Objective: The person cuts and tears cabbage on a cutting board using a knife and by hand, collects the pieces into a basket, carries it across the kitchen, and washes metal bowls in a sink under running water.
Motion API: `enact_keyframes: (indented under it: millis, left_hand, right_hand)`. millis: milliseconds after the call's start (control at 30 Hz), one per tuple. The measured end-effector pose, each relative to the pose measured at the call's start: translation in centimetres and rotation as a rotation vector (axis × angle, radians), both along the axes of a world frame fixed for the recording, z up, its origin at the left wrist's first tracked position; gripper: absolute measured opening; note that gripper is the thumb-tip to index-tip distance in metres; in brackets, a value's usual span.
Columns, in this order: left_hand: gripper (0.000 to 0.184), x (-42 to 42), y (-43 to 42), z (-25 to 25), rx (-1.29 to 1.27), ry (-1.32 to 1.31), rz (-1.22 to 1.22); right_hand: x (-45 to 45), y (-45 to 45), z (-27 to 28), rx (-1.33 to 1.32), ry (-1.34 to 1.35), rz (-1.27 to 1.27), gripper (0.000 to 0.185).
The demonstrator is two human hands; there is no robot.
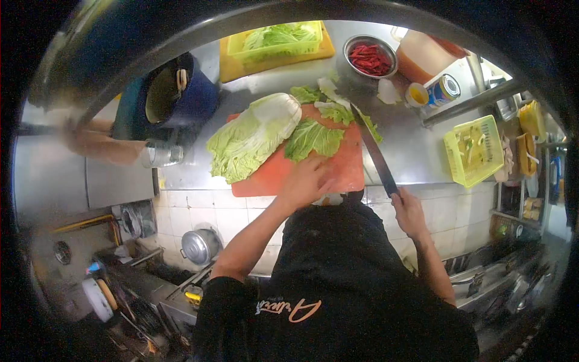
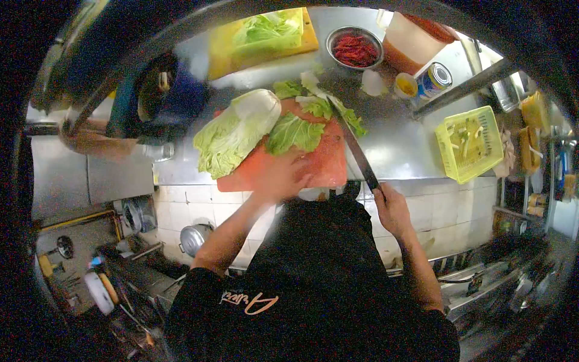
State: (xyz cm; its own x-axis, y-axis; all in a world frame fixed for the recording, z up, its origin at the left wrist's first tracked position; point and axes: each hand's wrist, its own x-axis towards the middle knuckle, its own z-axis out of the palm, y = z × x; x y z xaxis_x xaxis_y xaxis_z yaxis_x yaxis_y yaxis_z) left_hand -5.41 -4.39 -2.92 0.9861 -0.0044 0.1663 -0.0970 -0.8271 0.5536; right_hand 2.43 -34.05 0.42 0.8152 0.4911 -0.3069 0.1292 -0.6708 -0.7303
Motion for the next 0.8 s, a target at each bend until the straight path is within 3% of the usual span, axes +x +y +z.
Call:
enact_keyframes:
  millis: [33, 133, 233, 333, 433, 533, 633, 733, 800]
  left_hand:
    - [0.024, -0.6, 0.1, -1.1, -0.073, 0.042, -0.02]
    - [0.038, -0.4, 1.8, -3.1, 0.086, -0.005, 0.2]
    - [0.039, 0.0, 1.9, -2.7, 0.3, -0.088, 0.386]
    - [0.048, -0.7, 1.9, -2.0, 0.142, 0.205, 0.371]
    - [0.053, -1.3, 1.4, -0.7, 0.038, 0.22, 0.456]
    - [0.056, -1.1, 1.5, -2.4, 0.0, -0.033, 0.567]
    - [0.057, -0.8, 1.3, -0.9, -0.099, 0.295, 0.593]
    - [0.054, -2.2, 0.8, -2.9, -0.062, 0.32, 0.448]
    - [0.05, -2.8, -0.2, -1.3, -0.058, 0.239, 0.527]
  right_hand:
    - [-0.2, 0.2, 0.8, -0.016, 0.007, 0.019, 0.017]
    - [-1.0, 0.7, 0.8, 0.013, -0.042, 0.144, 0.017]
    - [-1.4, 1.5, 0.3, -0.046, -0.061, 0.251, 0.017]
    - [-1.3, 1.4, 0.1, -0.129, -0.06, 0.28, 0.017]
    - [-1.0, 1.3, 0.1, -0.155, -0.098, 0.233, 0.016]
    - [-0.8, 1.4, 0.5, -0.135, -0.118, 0.185, 0.014]
    - [-0.9, 2.2, 1.3, -0.112, -0.09, 0.221, 0.014]
    - [-1.5, 2.8, 0.8, -0.082, -0.085, 0.293, 0.014]
    - [-1.8, 3.3, 0.4, -0.12, -0.061, 0.32, 0.015]
